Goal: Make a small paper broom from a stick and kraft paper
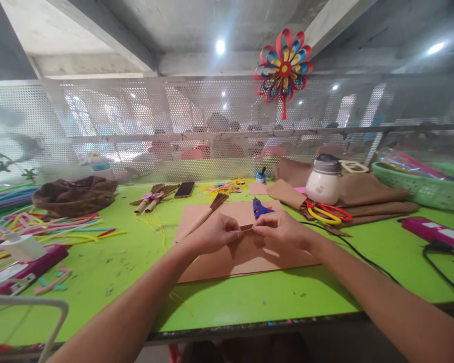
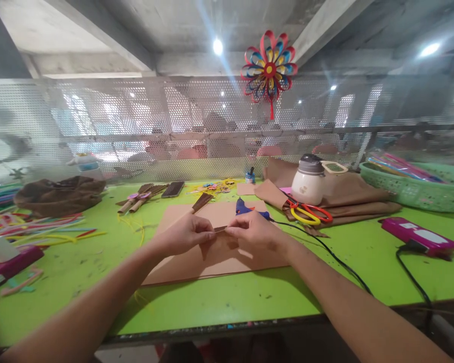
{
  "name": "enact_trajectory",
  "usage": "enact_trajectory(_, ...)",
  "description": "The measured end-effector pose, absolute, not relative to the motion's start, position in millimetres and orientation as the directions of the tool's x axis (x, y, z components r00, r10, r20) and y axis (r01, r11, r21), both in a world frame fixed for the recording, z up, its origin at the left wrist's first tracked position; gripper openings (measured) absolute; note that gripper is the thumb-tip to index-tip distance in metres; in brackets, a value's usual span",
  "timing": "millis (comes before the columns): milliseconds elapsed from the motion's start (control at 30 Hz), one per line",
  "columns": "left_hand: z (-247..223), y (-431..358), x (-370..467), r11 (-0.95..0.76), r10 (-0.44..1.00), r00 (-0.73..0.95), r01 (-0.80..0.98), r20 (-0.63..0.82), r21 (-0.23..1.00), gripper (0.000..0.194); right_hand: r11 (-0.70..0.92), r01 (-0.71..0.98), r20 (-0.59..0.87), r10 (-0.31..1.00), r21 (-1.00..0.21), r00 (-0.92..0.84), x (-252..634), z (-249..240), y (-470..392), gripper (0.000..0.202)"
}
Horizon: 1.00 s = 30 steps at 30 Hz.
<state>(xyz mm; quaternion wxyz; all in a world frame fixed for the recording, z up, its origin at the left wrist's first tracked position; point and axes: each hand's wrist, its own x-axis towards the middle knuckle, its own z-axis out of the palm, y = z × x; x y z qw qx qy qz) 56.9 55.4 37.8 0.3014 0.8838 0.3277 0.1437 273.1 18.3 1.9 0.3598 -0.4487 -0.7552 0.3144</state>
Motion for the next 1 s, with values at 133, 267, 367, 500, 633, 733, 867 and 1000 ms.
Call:
enact_trajectory(133,40,52,59,-0.673,0.639,0.763,0.493,0.098,0.552,0.024,0.393,0.430,0.304,0.916,-0.813,-0.262,270,1,19,0.025)
enact_trajectory(267,36,50,60,-0.691,0.642,0.753,0.488,0.143,0.532,0.026,0.383,0.383,0.295,0.917,-0.841,-0.268,270,-2,22,0.026)
enact_trajectory(367,32,49,61,-0.713,0.626,0.759,0.461,0.181,0.528,0.025,0.394,0.359,0.318,0.914,-0.846,-0.254,269,-4,23,0.029)
enact_trajectory(500,27,49,62,-0.753,0.592,0.775,0.435,0.220,0.494,0.025,0.423,0.321,0.347,0.899,-0.847,-0.267,266,-4,20,0.029)
enact_trajectory(633,28,51,61,-0.733,0.597,0.780,0.436,0.186,0.523,0.025,0.407,0.350,0.298,0.897,-0.844,-0.326,265,3,15,0.035)
enact_trajectory(733,32,52,61,-0.686,0.601,0.789,0.427,0.129,0.589,0.026,0.424,0.392,0.288,0.887,-0.817,-0.360,265,7,13,0.040)
enact_trajectory(867,34,55,59,-0.590,0.598,0.801,0.419,0.025,0.691,0.031,0.427,0.405,0.271,0.881,-0.809,-0.388,268,8,16,0.044)
enact_trajectory(1000,32,63,53,-0.530,0.583,0.813,0.389,-0.009,0.753,0.030,0.408,0.406,0.266,0.894,-0.818,-0.361,273,3,21,0.043)
